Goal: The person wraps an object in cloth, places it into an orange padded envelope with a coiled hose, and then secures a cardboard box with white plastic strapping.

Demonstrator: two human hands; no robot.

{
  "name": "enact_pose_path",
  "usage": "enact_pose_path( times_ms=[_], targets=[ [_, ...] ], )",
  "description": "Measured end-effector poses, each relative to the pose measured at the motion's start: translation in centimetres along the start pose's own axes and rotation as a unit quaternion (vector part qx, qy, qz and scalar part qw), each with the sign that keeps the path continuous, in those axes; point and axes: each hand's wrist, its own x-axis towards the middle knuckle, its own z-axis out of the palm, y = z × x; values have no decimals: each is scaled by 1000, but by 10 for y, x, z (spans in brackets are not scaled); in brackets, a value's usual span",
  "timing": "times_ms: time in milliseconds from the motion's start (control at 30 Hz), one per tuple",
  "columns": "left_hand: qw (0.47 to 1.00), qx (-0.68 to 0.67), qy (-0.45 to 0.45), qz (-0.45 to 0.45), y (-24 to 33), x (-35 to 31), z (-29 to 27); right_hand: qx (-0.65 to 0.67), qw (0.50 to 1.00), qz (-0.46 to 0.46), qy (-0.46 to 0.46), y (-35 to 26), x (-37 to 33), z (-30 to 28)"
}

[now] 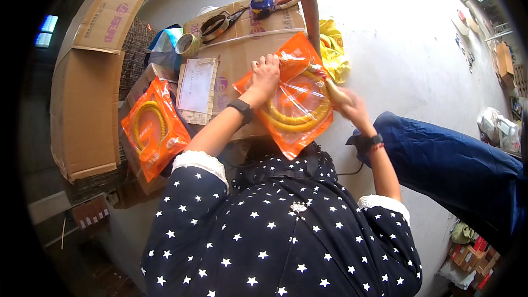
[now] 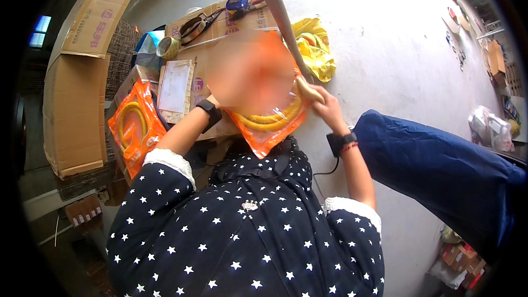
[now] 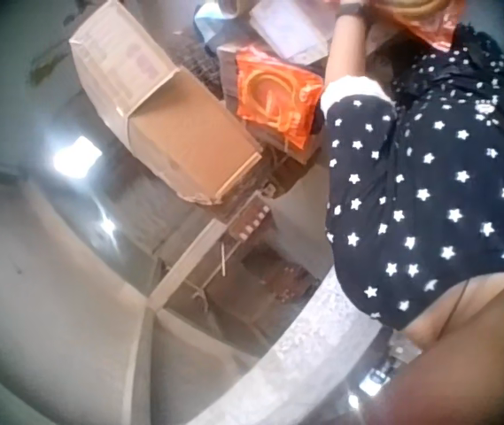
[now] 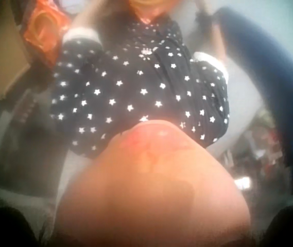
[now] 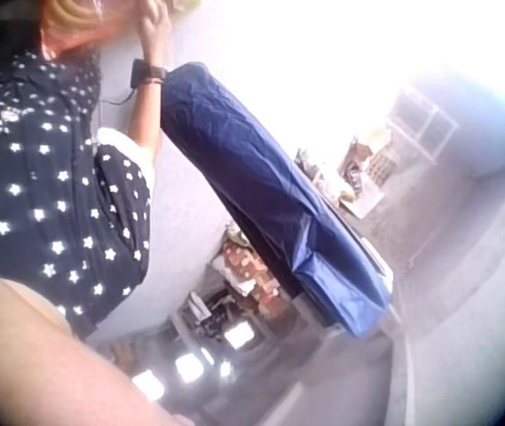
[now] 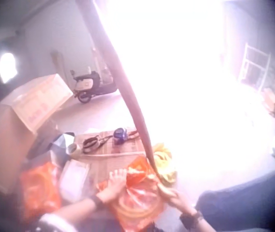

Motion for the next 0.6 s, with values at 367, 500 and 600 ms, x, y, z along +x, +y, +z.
enact_pose_path(
  times_ms=[367, 500, 600],
  targets=[
    [999, 24, -39, -13, -9, 21, 8, -111, 986, 25, 125, 18, -22, -55],
    [997, 42, -54, -43, 2, 25, -11, -157, 969, -130, 143, -28, -18, -23],
    [996, 62, -56, -44, 0, 27, -5, -285, 937, -193, 55, -40, -19, 30]
  ],
)
